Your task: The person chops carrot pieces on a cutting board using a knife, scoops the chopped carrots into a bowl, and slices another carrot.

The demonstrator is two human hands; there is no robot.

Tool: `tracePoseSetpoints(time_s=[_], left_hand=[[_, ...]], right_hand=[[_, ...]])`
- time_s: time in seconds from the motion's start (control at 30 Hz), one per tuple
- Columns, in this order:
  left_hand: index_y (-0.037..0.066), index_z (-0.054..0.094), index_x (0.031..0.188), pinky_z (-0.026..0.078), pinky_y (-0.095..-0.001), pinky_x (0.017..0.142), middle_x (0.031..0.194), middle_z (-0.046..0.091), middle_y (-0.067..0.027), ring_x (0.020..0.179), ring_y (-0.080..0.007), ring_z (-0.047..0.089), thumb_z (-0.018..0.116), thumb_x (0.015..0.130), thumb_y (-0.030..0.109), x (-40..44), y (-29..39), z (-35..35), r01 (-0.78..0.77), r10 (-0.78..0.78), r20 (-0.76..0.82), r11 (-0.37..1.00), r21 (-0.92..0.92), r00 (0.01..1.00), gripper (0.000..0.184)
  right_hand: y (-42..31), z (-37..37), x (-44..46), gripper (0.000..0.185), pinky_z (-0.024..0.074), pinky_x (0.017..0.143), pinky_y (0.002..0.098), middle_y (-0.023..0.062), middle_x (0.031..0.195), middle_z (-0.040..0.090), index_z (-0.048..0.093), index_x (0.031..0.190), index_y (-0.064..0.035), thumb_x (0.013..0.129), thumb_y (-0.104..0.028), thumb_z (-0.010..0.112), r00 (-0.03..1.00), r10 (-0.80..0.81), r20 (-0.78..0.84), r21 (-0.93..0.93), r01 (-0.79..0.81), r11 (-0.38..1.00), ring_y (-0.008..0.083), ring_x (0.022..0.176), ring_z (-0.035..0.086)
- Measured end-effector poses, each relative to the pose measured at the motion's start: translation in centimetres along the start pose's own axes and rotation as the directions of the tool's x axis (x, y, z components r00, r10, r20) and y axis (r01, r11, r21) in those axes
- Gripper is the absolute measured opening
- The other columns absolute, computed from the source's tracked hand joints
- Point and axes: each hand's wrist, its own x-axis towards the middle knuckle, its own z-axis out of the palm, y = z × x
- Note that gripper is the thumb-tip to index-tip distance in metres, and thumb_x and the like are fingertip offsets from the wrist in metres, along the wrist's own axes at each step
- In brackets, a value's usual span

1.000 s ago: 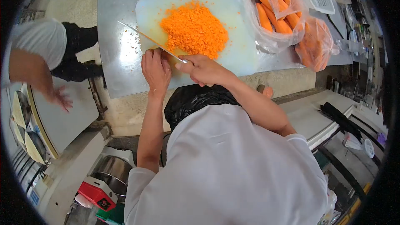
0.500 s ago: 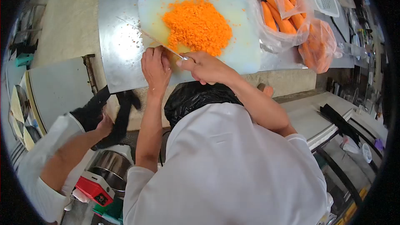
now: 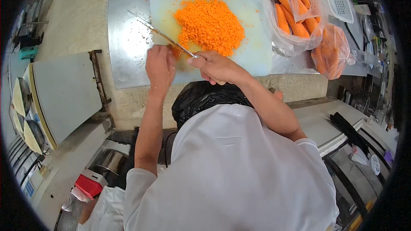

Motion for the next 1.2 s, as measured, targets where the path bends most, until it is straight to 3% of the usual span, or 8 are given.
tracePoseSetpoints(time_s=[0.2, 0.33, 0.73, 0.93, 1.03, 1.2], left_hand=[[0.002, 0.066, 0.106, 0.048, -0.0486, 0.082, 0.097, 0.059, -0.0157, 0.093, -0.0378, 0.056, 0.06, 0.081, 0.002, -1.3, 0.8, 0.5, 0.023, -0.033, -0.067, 0.989, -0.146, 0.997, 0.025], [0.002, 0.065, 0.103, 0.047, -0.0485, 0.081, 0.096, 0.058, -0.0163, 0.092, -0.0382, 0.056, 0.059, 0.08, 0.002, -1.0, 1.4, 0.6, 0.063, -0.065, -0.018, 0.994, -0.086, 0.998, 0.024], [0.001, 0.064, 0.1, 0.045, -0.0483, 0.084, 0.092, 0.058, -0.0168, 0.09, -0.0386, 0.055, 0.061, 0.08, 0.001, -1.8, 1.0, 0.4, 0.054, -0.064, -0.056, 0.985, -0.163, 0.996, 0.021], [0.0, 0.064, 0.1, 0.045, -0.0486, 0.084, 0.092, 0.058, -0.0171, 0.09, -0.0393, 0.055, 0.06, 0.079, -0.001, -1.9, 0.7, 0.1, 0.074, -0.083, -0.043, 0.98, -0.186, 0.996, 0.022], [0.0, 0.064, 0.1, 0.045, -0.0493, 0.083, 0.092, 0.058, -0.0177, 0.09, -0.0402, 0.055, 0.059, 0.078, -0.003, -2.0, 0.6, 0.2, 0.052, -0.058, -0.024, 0.979, -0.195, 0.998, 0.023], [-0.001, 0.063, 0.099, 0.046, -0.0504, 0.081, 0.092, 0.059, -0.019, 0.09, -0.0409, 0.055, 0.058, 0.077, -0.004, -2.3, 0.4, -0.3, 0.035, -0.042, -0.03, 0.977, -0.21, 0.999, 0.023]], right_hand=[[-0.6, 1.0, -2.3, 0.058, 0.043, 0.043, 0.0308, 0.0052, 0.059, 0.053, 0.063, 0.132, 0.0, 0.102, -0.049, 0.055, 0.999, -0.009, -0.05, -0.034, 0.007, 0.999, 0.0141, 0.048, 0.056], [0.2, 0.9, -0.8, 0.062, 0.0433, 0.043, 0.0312, 0.0048, 0.057, 0.052, 0.06, 0.14, 0.0018, 0.103, -0.048, 0.056, 0.999, -0.042, -0.027, -0.043, 0.04, 0.998, 0.0145, 0.048, 0.055], [-1.3, 1.3, -2.0, 0.062, 0.0433, 0.043, 0.0294, 0.0029, 0.061, 0.054, 0.055, 0.147, -0.0016, 0.105, -0.047, 0.056, 1.0, 0.026, -0.009, -0.083, -0.027, 0.996, 0.0117, 0.048, 0.053], [-1.8, 1.2, -2.2, 0.066, 0.043, 0.043, 0.0294, 0.0033, 0.063, 0.055, 0.049, 0.153, -0.001, 0.105, -0.046, 0.056, 1.0, 0.011, 0.008, -0.092, -0.011, 0.996, 0.0116, 0.048, 0.053], [-0.2, 1.4, -0.7, 0.07, 0.0451, 0.043, 0.0323, 0.0051, 0.061, 0.056, 0.05, 0.15, 0.0039, 0.102, -0.046, 0.058, 0.998, -0.055, 0.029, -0.039, 0.056, 0.998, 0.0147, 0.048, 0.056], [-1.2, 1.7, -1.6, 0.069, 0.0438, 0.041, 0.0316, 0.0048, 0.061, 0.055, 0.051, 0.149, 0.0039, 0.102, -0.046, 0.058, 1.0, 0.015, 0.015, -0.077, -0.014, 0.997, 0.0146, 0.047, 0.055]])
